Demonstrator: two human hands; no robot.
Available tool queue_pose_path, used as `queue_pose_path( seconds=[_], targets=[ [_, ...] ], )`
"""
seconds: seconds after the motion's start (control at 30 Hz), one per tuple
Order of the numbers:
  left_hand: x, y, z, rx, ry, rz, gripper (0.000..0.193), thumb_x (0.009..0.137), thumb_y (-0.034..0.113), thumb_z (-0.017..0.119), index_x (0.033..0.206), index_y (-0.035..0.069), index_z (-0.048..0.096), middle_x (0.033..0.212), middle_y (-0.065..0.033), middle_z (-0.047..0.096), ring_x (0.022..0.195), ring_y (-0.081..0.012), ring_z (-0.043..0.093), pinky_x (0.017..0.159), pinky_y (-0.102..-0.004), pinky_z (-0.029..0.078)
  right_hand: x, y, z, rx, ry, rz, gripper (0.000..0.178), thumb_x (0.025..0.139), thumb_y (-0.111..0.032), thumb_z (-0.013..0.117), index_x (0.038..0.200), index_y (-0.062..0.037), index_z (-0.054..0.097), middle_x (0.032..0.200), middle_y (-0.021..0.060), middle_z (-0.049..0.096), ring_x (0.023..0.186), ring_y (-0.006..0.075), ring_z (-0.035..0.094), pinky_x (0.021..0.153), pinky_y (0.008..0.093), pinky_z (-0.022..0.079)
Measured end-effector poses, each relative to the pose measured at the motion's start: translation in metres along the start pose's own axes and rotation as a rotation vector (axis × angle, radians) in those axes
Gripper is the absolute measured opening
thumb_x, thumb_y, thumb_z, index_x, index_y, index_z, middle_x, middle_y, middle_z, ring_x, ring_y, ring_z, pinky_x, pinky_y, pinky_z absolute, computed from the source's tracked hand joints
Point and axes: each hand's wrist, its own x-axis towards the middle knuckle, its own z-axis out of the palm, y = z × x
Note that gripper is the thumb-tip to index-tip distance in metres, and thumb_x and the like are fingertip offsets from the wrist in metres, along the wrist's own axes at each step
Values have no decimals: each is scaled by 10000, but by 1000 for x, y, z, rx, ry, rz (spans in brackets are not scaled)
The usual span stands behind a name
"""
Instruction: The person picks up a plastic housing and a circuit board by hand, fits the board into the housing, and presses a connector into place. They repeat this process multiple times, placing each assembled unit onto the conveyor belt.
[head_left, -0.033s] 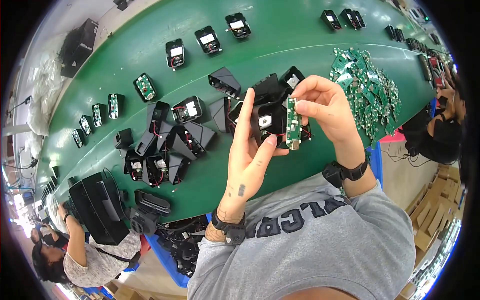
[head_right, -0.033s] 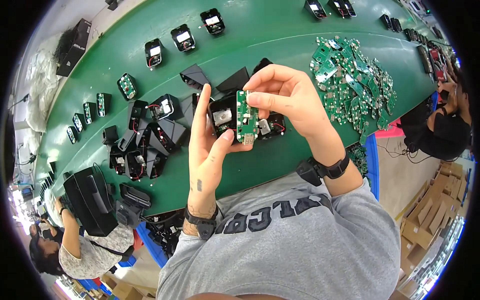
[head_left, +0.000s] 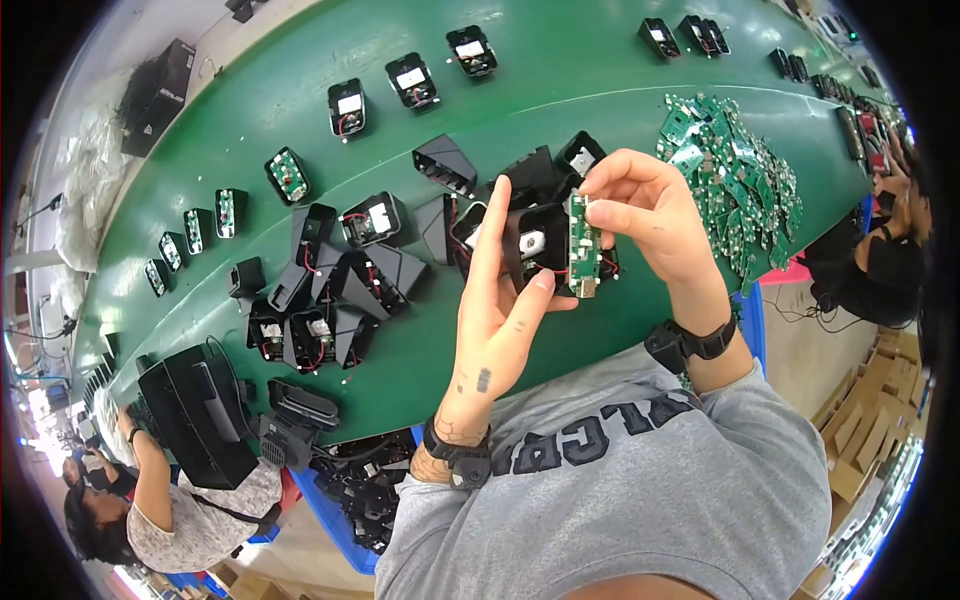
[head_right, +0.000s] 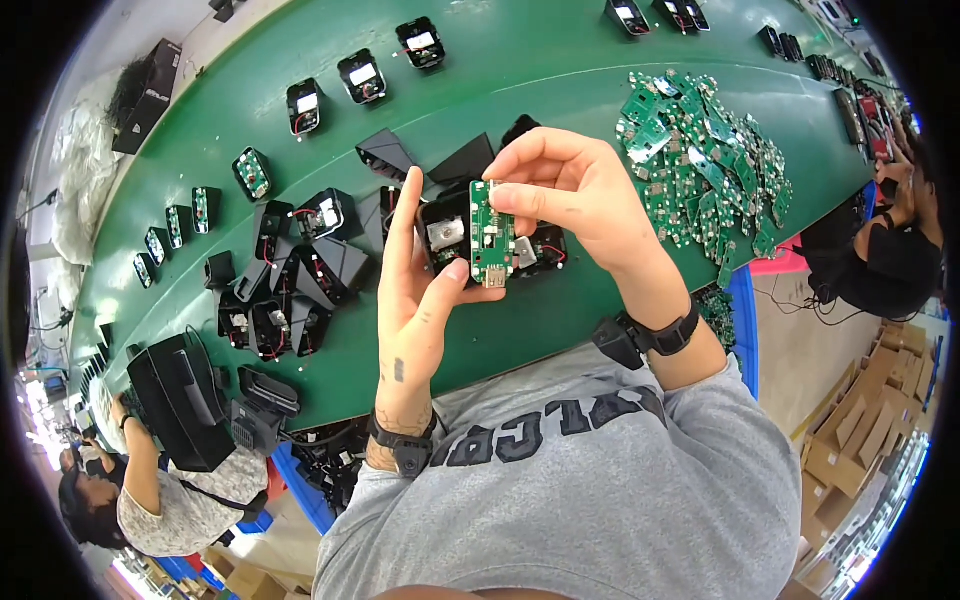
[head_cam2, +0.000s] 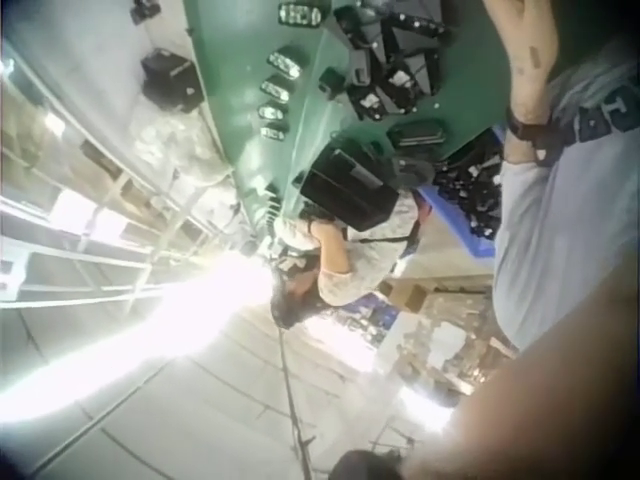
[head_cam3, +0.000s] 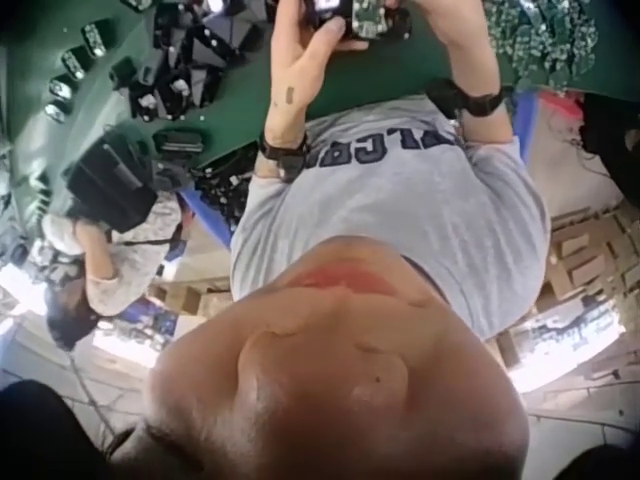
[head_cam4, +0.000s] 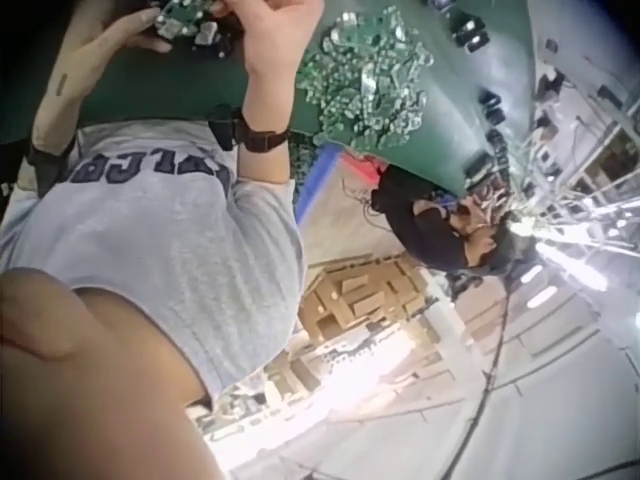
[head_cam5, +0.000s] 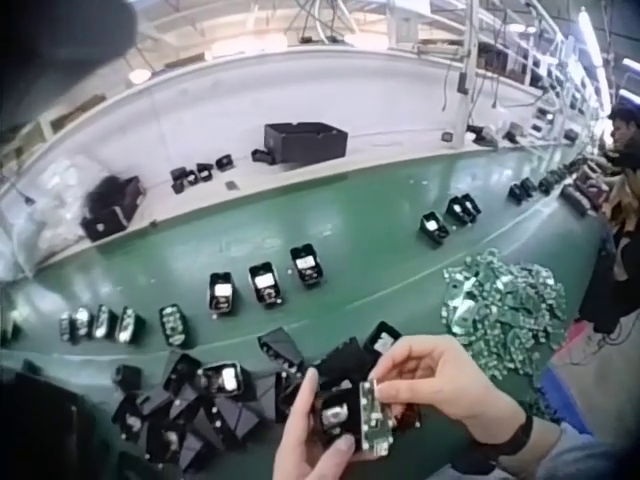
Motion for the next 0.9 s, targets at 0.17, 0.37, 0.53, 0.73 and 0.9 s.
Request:
queue_pose_path(
  seconds=[0.17,0.37,0.53,0.73,0.9],
  targets=[
    [5,-1,10,-14,-24,-27,760,924,-46,472,1558,119,87,1426,-141,406,1195,-224,547,851,-325,588,-7,-4,-16,-42,-49,46,168,827,-45,721,968,-3,639,818,49,682,644,85,620,552,210,501],
    [12,-9,18,11,-18,-77,803,872,23,499,1559,131,97,1345,-164,491,1129,-262,600,847,-379,589,-15,-1,-21,-49,1,52,151,829,0,710,963,22,643,829,68,674,664,108,643,574,215,530],
    [18,-12,15,-33,-49,-139,879,804,102,536,1560,152,91,1314,-201,527,1107,-340,631,865,-439,584,-20,-2,-6,-153,102,-99,152,807,90,667,957,62,673,925,100,653,691,133,662,578,224,547],
    [17,-15,15,-71,-90,-101,898,859,-23,571,1561,173,47,1364,-187,461,1163,-332,592,929,-442,554,-16,-3,2,-430,135,-258,209,766,70,708,962,-1,721,930,82,632,673,106,639,574,205,499],
    [13,-18,19,-72,-137,-124,868,905,-20,544,1561,167,8,1400,-185,415,1217,-300,542,952,-439,539,-19,8,4,-664,230,-508,242,727,55,739,948,-43,731,986,57,593,697,92,584,614,221,475]
  ],
)
